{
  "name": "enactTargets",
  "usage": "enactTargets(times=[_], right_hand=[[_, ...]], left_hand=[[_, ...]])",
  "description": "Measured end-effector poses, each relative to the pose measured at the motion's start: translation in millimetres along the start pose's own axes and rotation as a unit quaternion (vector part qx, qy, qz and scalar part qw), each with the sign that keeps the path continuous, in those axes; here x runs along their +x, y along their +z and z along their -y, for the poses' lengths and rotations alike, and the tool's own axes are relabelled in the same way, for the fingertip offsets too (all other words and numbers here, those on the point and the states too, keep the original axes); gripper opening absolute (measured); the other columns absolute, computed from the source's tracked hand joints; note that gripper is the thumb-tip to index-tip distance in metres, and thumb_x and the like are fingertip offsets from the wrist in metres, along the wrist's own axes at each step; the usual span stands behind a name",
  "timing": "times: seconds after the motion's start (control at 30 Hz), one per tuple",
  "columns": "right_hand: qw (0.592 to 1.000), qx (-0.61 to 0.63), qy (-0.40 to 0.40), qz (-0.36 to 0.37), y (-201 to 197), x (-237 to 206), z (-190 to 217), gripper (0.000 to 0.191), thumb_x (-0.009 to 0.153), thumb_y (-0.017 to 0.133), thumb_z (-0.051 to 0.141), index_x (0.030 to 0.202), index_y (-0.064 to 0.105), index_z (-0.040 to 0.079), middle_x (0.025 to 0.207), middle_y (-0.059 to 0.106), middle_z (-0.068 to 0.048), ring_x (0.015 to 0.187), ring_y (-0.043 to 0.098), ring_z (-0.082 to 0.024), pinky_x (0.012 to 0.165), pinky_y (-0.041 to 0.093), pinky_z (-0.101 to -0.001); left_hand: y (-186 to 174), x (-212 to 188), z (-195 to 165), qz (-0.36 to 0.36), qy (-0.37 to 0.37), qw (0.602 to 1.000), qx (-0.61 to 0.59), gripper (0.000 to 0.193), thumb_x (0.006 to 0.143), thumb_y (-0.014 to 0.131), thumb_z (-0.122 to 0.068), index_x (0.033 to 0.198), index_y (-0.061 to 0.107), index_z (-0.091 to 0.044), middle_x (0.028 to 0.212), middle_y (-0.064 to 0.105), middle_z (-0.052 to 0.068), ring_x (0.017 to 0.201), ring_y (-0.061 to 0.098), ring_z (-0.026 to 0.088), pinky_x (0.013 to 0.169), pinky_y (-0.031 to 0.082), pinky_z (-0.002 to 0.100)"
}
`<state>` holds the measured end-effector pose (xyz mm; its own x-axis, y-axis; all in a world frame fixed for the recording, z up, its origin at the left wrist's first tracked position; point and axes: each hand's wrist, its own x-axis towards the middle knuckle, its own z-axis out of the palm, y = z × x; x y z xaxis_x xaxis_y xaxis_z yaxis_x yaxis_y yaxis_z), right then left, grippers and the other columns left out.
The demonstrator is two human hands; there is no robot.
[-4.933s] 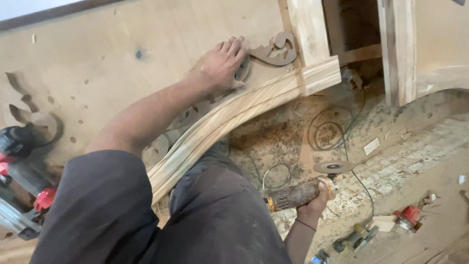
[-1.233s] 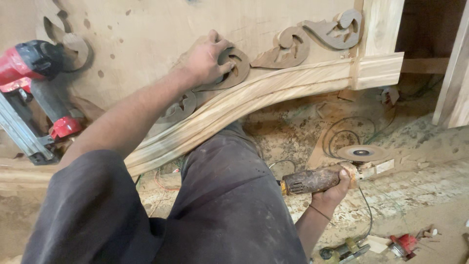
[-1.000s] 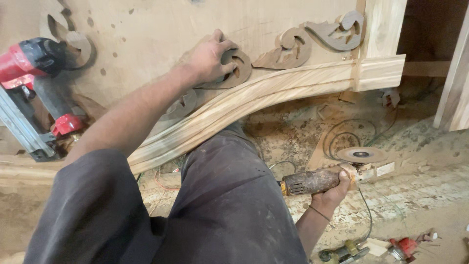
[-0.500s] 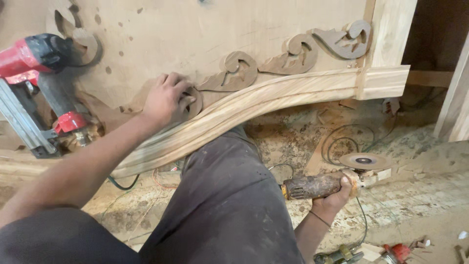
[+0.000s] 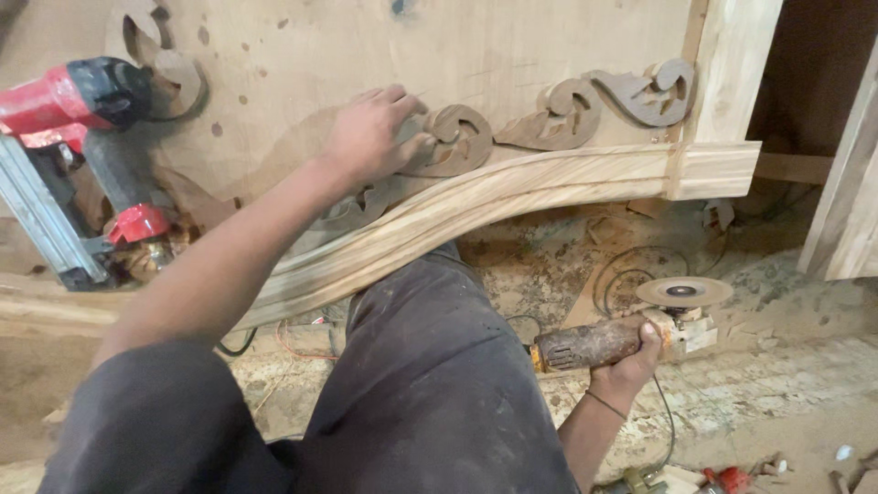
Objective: The person uses an angle grinder with a sanding disc to smooth the edges of a curved wooden furniture piece. They repeatedly sand the same areas and occasionally pause to inspect the surface with their hands.
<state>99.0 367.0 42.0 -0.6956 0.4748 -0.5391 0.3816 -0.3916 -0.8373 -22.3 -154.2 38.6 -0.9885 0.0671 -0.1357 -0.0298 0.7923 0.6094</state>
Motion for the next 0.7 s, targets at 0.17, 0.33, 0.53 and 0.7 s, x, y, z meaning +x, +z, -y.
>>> enactTargets(times=[0.17,0.33,0.53,0.7], right_hand=[[0.999,0.006,-0.022,0.044,7,-8,4,0.023,0.098,0.059,0.025,0.111,0.060,0.007,0.099,0.064,-0.011,0.089,0.066,-0.029,0.083,0.061,-0.0470],[0.998,0.032,-0.019,0.041,9,-17,5,0.030,0.095,0.058,0.021,0.120,0.061,0.006,0.104,0.066,-0.011,0.094,0.067,-0.026,0.086,0.059,-0.0427],[0.999,0.020,-0.007,0.044,3,-19,-2,0.027,0.096,0.057,0.024,0.115,0.061,0.004,0.097,0.066,-0.013,0.087,0.067,-0.029,0.078,0.060,-0.0436],[0.999,0.011,-0.039,0.012,3,-18,-5,0.026,0.096,0.059,0.017,0.118,0.061,0.004,0.103,0.067,-0.014,0.095,0.068,-0.028,0.083,0.061,-0.0430]], left_hand=[[29,50,-32,0.135,-0.015,0.986,0.099,0.086,0.074,0.083,-0.061,0.132,0.053,-0.006,0.127,0.051,0.020,0.109,0.061,0.038,0.090,0.052,0.047],[37,54,-29,0.136,0.009,0.985,0.107,0.094,0.068,0.088,-0.059,0.134,0.052,-0.004,0.127,0.051,0.020,0.108,0.061,0.039,0.093,0.051,0.047],[42,56,-1,0.119,0.048,0.992,-0.018,0.081,0.068,0.094,-0.039,0.134,0.059,-0.009,0.126,0.054,0.017,0.113,0.058,0.041,0.098,0.049,0.048],[50,61,10,0.116,0.046,0.991,-0.054,0.075,0.068,0.095,-0.033,0.131,0.062,-0.008,0.125,0.055,0.016,0.115,0.057,0.039,0.099,0.046,0.048]])
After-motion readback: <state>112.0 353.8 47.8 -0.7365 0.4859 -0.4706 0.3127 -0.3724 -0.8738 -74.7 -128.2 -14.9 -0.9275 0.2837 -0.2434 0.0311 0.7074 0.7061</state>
